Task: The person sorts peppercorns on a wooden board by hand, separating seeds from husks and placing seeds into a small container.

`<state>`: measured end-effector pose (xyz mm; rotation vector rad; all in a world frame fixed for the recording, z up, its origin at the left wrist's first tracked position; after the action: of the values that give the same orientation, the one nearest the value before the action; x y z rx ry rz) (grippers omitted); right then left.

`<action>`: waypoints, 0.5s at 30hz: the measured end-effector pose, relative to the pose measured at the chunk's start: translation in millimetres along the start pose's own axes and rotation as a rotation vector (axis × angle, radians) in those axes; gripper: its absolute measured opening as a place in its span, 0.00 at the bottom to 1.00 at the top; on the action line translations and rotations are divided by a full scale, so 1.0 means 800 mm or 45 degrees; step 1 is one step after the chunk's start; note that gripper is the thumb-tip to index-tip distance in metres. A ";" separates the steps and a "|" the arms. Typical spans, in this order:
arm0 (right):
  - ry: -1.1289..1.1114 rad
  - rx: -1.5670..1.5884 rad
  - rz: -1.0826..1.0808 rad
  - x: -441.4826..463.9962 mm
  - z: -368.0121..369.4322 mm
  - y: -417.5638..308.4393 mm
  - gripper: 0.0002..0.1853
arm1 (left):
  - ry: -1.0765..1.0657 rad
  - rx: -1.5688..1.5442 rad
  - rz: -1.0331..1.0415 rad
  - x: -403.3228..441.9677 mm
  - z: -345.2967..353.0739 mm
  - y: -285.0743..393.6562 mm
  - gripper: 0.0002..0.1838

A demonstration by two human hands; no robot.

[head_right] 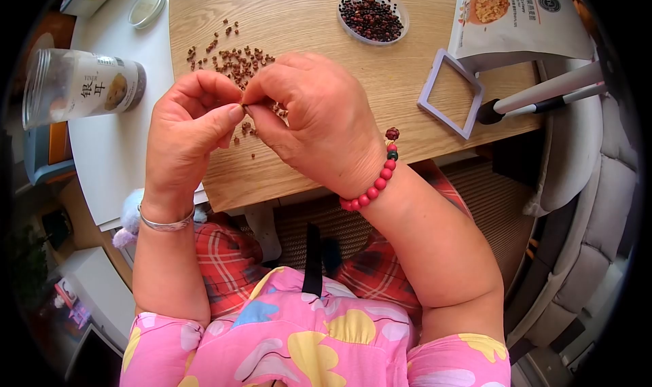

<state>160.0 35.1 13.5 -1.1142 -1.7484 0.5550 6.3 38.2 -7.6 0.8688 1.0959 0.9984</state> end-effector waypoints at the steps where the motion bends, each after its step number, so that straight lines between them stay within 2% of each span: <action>1: 0.000 0.000 0.000 0.000 0.000 0.000 0.05 | 0.007 0.025 0.006 0.000 0.001 0.000 0.10; 7: -0.005 -0.075 0.019 -0.002 0.000 -0.003 0.05 | 0.039 0.078 0.004 -0.004 0.005 0.003 0.04; 9: 0.014 0.093 0.271 -0.004 0.000 0.000 0.04 | 0.053 0.061 -0.008 -0.004 0.005 0.002 0.04; 10: 0.014 0.093 0.271 -0.005 -0.001 -0.001 0.04 | 0.054 0.023 -0.023 -0.003 0.005 0.001 0.04; 12: -0.028 0.284 0.560 -0.007 0.000 0.004 0.03 | 0.055 -0.016 -0.036 -0.003 0.005 0.000 0.04; 13: -0.028 0.283 0.559 -0.007 0.000 0.004 0.03 | 0.058 -0.022 -0.039 -0.003 0.004 0.000 0.04; 15: -0.023 0.530 0.831 -0.009 0.001 0.011 0.03 | 0.055 -0.032 -0.035 -0.003 0.005 0.001 0.04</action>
<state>164.4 32.9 2.7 -1.3595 -1.1732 1.2621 9.4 35.8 -5.3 0.8130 1.1265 1.0102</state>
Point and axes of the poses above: each hand's wrist, its own x-axis towards the middle knuckle, its own z-axis out of the palm, y = z × x, the point moved 3 cm from there along x, towards the middle knuckle, and after that the axes turned 9 degrees about y, right-handed, at the moved point
